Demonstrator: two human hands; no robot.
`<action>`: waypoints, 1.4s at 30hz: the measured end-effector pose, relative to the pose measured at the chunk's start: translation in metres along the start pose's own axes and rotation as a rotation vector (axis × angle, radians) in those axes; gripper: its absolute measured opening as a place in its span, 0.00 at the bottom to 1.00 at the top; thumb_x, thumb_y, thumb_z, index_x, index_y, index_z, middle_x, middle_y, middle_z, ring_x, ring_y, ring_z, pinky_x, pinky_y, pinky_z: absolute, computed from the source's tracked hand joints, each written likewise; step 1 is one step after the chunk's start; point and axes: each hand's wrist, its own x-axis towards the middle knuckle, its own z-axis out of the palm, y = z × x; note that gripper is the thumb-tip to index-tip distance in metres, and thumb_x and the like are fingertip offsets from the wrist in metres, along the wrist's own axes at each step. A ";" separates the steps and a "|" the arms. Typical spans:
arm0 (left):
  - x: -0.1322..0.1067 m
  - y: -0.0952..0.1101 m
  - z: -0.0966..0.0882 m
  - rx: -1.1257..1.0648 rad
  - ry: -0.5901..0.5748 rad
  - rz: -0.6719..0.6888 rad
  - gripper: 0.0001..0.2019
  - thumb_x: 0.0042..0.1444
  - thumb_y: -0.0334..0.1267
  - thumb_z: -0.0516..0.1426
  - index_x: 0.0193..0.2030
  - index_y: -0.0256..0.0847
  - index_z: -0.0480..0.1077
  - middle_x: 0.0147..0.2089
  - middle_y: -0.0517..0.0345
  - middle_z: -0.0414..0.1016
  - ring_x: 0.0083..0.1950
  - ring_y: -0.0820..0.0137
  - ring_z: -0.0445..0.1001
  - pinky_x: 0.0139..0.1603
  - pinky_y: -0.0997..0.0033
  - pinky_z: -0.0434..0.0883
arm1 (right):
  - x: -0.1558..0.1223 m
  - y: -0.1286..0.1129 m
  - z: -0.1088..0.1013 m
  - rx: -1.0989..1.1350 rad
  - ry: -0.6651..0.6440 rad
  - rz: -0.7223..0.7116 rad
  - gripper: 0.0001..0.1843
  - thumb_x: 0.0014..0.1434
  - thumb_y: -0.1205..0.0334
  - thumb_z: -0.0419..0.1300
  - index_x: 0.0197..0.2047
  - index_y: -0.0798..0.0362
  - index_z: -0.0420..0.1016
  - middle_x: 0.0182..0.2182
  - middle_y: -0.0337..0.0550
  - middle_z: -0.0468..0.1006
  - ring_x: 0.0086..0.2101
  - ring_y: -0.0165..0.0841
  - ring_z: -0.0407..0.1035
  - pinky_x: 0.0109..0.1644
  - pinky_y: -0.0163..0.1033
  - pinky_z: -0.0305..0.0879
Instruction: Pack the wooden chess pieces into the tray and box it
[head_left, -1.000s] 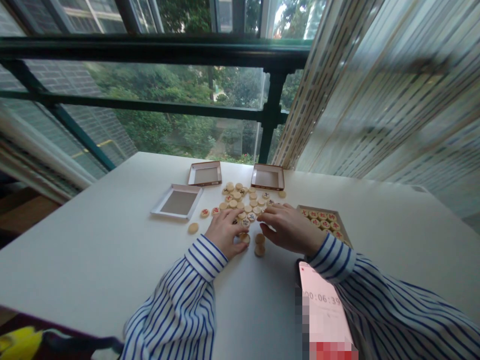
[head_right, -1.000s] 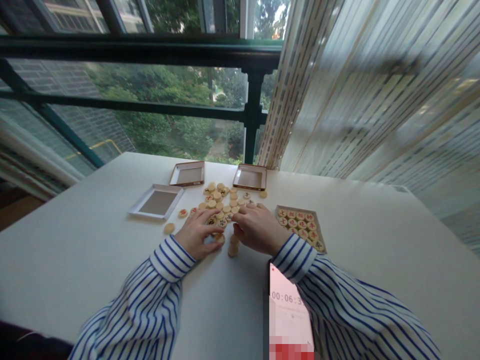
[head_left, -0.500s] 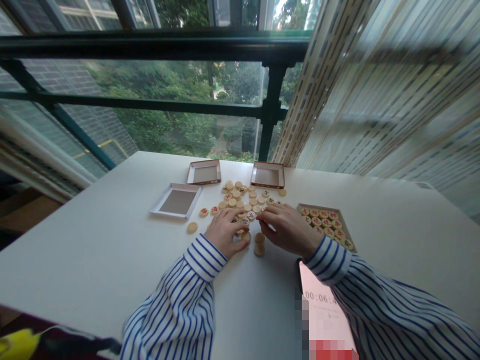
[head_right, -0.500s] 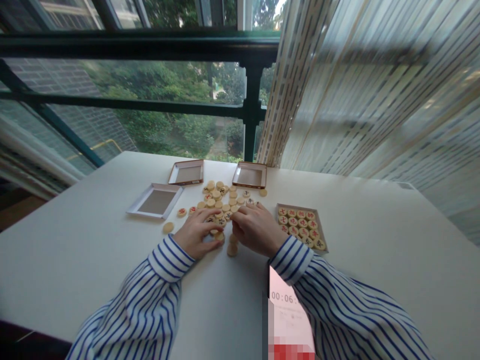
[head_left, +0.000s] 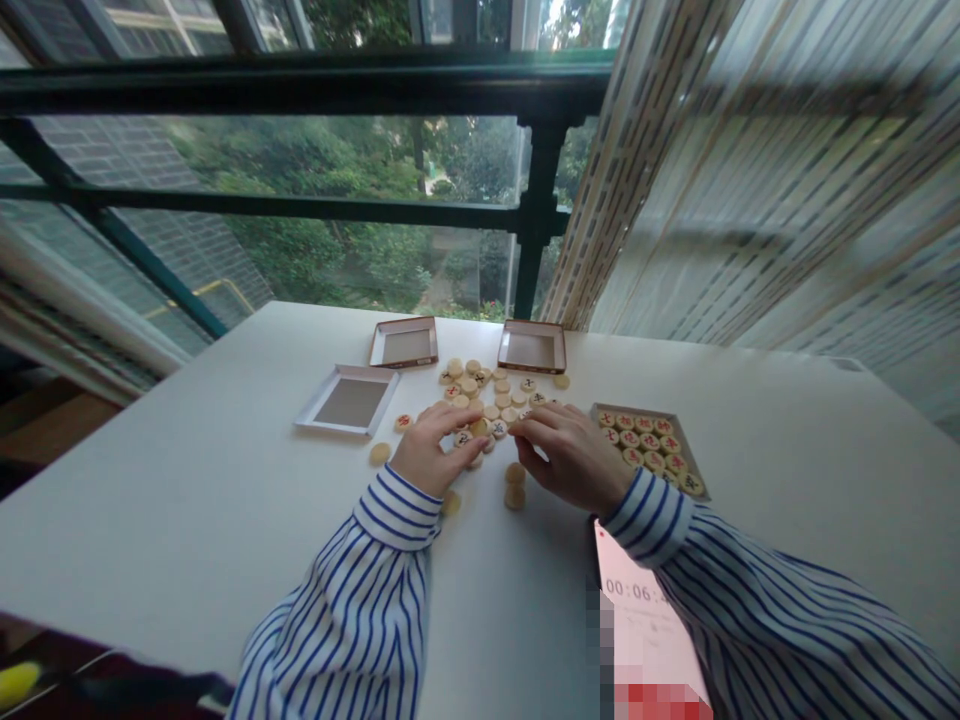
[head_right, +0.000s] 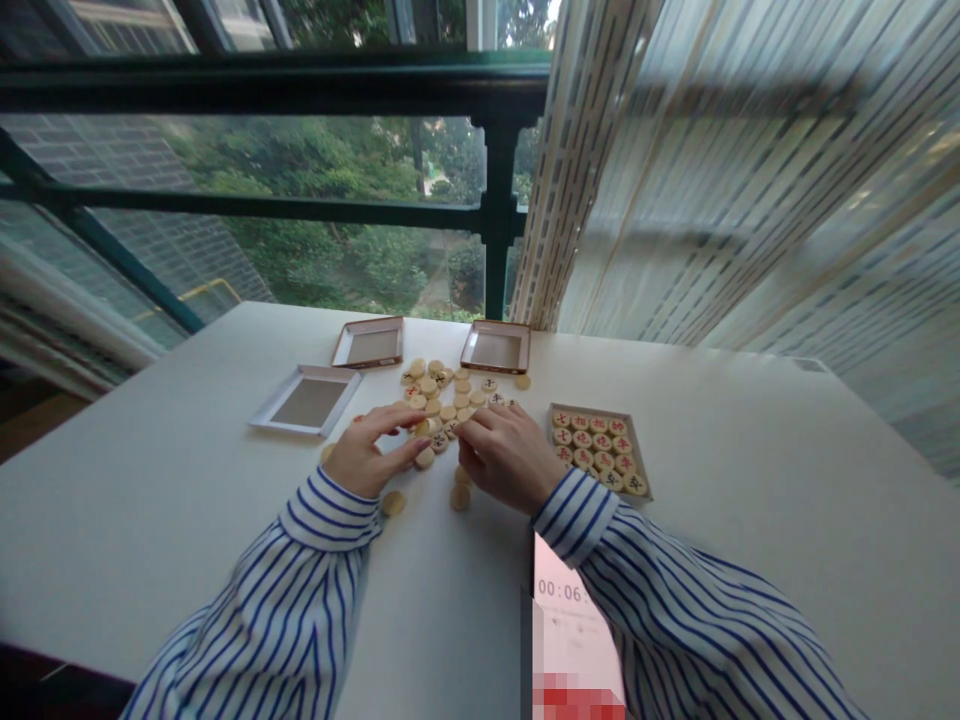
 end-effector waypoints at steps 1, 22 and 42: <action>0.000 0.000 0.000 -0.019 -0.005 -0.028 0.14 0.48 0.41 0.60 0.41 0.39 0.74 0.40 0.51 0.77 0.40 0.66 0.73 0.39 0.66 0.71 | 0.000 0.000 0.000 -0.003 0.002 -0.001 0.11 0.59 0.67 0.49 0.37 0.55 0.72 0.31 0.46 0.73 0.35 0.33 0.62 0.39 0.37 0.53; 0.002 0.006 -0.004 -0.396 -0.122 -0.368 0.21 0.50 0.48 0.57 0.45 0.36 0.74 0.40 0.51 0.78 0.40 0.65 0.75 0.48 0.63 0.70 | -0.002 -0.001 0.000 -0.003 0.021 -0.014 0.11 0.59 0.67 0.49 0.38 0.56 0.72 0.31 0.46 0.73 0.35 0.33 0.62 0.39 0.38 0.53; -0.003 0.013 0.003 -0.520 -0.149 -0.405 0.16 0.51 0.46 0.56 0.38 0.35 0.74 0.25 0.57 0.75 0.25 0.75 0.69 0.27 0.75 0.68 | 0.001 -0.007 0.002 0.055 0.105 -0.078 0.15 0.61 0.58 0.49 0.46 0.57 0.68 0.35 0.48 0.73 0.37 0.35 0.63 0.41 0.40 0.57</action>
